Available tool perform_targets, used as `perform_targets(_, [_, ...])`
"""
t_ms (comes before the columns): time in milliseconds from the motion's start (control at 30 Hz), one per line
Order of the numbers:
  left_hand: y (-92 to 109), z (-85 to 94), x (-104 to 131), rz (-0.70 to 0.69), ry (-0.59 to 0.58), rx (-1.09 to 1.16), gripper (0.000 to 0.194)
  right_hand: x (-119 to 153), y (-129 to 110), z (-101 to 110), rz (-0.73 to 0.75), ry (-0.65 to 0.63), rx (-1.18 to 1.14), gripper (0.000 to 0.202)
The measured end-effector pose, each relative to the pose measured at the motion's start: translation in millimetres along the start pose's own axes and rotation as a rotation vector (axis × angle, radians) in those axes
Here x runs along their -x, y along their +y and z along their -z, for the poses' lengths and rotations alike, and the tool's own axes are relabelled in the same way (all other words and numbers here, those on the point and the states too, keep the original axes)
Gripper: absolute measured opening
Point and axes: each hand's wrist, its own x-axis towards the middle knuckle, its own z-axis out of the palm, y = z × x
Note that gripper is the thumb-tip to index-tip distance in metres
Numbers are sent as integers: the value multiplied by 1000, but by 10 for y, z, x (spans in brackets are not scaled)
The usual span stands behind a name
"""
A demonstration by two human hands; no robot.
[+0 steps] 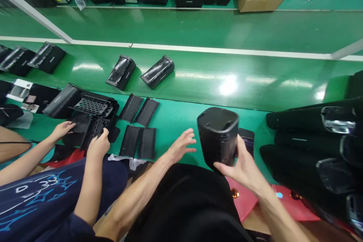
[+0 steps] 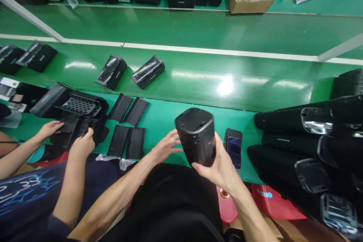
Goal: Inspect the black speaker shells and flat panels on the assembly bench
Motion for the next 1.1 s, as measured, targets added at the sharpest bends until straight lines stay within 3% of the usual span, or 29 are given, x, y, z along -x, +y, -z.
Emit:
perform_targets(100, [287, 92, 176, -202, -75, -293, 111, 114, 13, 229, 25, -244, 289, 114])
perform_targets(167, [332, 115, 289, -158, -151, -451, 112, 217, 66, 264, -1, -362, 363, 114])
perform_targets(233, [259, 144, 395, -119, -132, -484, 105, 328, 152, 255, -50, -409, 316, 113])
perform_targets(367, [22, 275, 572, -141, -24, -341, 106, 566, 425, 216, -256, -342, -64, 109])
perform_targets(467, [-5, 370, 628, -82, -5, -306, 110, 714, 599, 124, -338, -237, -303, 108])
perform_targets(600, [113, 387, 634, 1, -69, -365, 109, 818, 605, 0, -272, -130, -290, 96])
perform_targets(733, [69, 338, 631, -17, -26, -337, 103, 838, 528, -10, -314, -119, -321, 79])
perform_targets(900, [-131, 387, 593, -13, 65, -284, 95, 686, 558, 2, -457, -186, -445, 75])
perform_targets(1000, [-111, 416, 609, 30, 50, -277, 93, 608, 536, 45, -511, -270, -479, 78])
perform_targets(1100, [-39, 376, 670, 23, 38, -322, 99, 640, 491, 102, -458, -277, -420, 78])
